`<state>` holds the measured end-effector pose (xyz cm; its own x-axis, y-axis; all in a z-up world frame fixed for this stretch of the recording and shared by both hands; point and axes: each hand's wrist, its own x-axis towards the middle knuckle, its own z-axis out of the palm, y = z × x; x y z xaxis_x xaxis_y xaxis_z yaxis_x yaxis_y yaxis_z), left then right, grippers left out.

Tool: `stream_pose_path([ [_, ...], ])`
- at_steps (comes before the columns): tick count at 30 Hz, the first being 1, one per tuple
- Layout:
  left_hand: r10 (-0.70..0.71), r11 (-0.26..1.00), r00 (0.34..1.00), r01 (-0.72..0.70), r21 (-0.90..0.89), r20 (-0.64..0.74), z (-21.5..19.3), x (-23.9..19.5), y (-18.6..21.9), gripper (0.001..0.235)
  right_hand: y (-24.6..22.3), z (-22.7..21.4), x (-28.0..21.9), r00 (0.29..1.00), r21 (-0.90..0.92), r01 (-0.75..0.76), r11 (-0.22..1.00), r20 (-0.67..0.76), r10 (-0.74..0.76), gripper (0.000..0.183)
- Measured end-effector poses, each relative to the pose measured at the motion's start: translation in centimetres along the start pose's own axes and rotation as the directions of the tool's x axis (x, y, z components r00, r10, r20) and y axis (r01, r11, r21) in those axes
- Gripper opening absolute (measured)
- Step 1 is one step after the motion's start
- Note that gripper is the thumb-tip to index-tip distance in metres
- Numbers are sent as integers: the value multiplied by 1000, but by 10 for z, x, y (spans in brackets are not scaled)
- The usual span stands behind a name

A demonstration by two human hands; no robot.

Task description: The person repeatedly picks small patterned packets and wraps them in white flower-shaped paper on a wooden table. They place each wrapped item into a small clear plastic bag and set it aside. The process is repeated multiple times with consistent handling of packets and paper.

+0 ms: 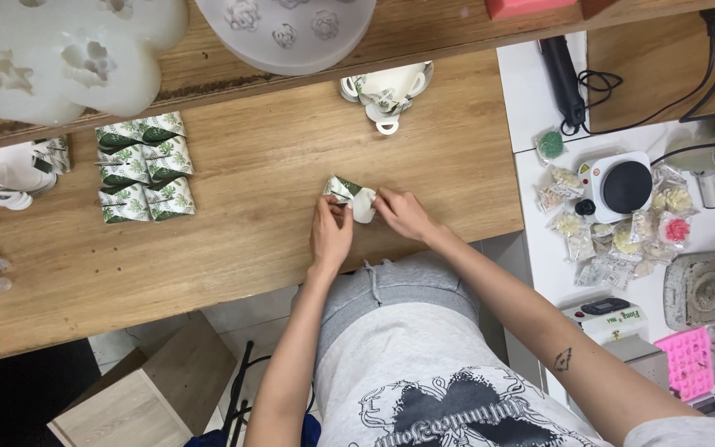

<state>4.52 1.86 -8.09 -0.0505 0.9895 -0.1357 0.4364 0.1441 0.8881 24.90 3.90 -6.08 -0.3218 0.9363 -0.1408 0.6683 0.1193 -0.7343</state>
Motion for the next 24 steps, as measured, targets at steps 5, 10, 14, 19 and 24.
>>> stream_pose_path([
  [5,-14,995,998,20,93,-57,-10,6,30,52,-17,-7,-4,923,28,-137,990,366,117,28],
  [10,-231,964,970,239,119,-76,-3,16,24,63,-38,-18,15,988,-296,100,950,139,-60,33],
  [14,-158,987,984,159,6,-85,1,12,16,52,-55,-28,48,988,-346,157,925,58,-145,37],
  [19,-27,1000,999,27,-8,-27,18,0,-1,27,-59,-30,71,885,-451,456,767,141,-443,34],
  [24,-176,960,933,233,-153,314,24,-2,-7,27,-56,-36,72,837,-489,538,687,212,-505,17],
])
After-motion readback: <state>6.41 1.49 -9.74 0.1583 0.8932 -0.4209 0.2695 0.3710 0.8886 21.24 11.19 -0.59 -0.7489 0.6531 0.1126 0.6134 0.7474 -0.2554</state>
